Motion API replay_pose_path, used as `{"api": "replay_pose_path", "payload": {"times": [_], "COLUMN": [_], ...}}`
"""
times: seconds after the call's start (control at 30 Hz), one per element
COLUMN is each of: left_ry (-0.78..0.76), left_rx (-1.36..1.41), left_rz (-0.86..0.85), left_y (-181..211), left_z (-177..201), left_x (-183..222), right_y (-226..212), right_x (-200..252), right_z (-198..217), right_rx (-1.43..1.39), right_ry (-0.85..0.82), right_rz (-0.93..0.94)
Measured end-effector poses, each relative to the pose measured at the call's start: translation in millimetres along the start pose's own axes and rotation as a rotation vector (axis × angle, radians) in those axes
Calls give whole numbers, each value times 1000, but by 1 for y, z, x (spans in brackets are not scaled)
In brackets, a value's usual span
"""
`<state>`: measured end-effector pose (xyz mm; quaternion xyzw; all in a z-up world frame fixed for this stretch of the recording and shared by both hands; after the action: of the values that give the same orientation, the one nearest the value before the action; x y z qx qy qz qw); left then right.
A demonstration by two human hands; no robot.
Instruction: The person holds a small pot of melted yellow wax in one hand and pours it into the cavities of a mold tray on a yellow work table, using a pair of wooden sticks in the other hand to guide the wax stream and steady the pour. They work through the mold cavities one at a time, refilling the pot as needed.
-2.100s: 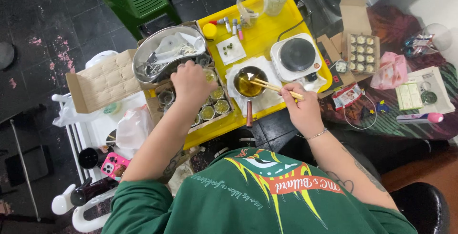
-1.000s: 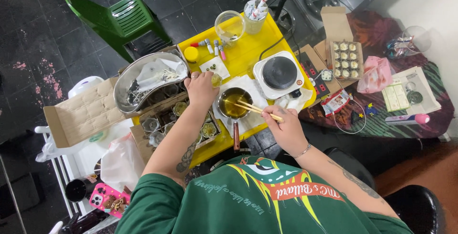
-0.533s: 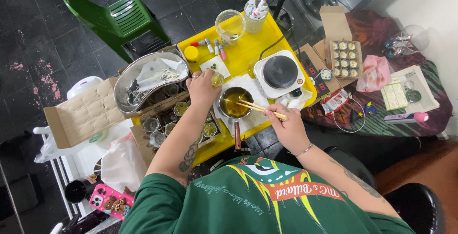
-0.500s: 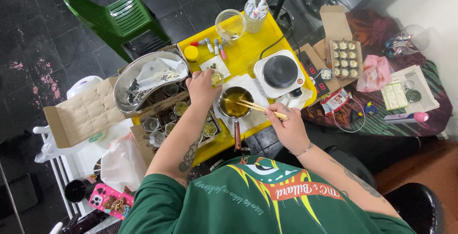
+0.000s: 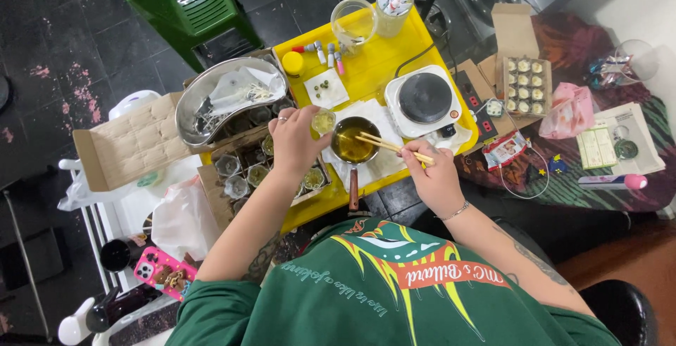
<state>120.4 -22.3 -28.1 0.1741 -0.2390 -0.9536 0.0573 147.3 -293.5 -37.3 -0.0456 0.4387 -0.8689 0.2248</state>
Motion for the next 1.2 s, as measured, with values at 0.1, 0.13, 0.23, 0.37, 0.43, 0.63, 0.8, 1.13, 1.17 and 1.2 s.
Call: {"api": "replay_pose_path", "payload": {"times": [0.1,0.13,0.23,0.37,0.43,0.63,0.8,1.13,1.17,1.2], "left_ry": [-8,-9,-25,-109,-109,-176,-108,-143,-159,-173], "left_rx": [18,16,14,-75,-89,-269,-401,44,71,99], "left_rz": [-2,2,-65,-103,-128,-247,-342,-35,38,112], "left_y": [5,7,21,32,31,44,61,43,38,33], "left_z": [-1,-3,-5,-16,-23,-39,-31,-20,-19,-18], "left_x": [12,16,22,24,26,24,20,13,13,14], "right_y": [-4,-3,-8,-6,-6,-5,-3,0,2,4], "right_x": [0,1,3,4,6,9,11,12,13,12], "right_z": [-1,-2,-2,-5,-6,-5,-4,4,5,6], "right_rx": [69,67,45,41,38,42,46,23,26,29], "right_ry": [-4,-8,8,-9,-8,-3,4,24,27,30], "right_rz": [22,21,76,75,81,82,79,66,57,50]}}
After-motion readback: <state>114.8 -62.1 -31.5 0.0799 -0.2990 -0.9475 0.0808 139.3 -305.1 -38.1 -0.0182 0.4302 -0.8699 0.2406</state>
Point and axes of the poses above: each hand's wrist, its own x-axis away from the middle knuckle, its own z-axis out of the back of the hand, y = z × x, the point moved 9 cm from there along -x, towards the middle knuckle, and after that the axes turned 2 degrees about x, right-handed, at the moved point
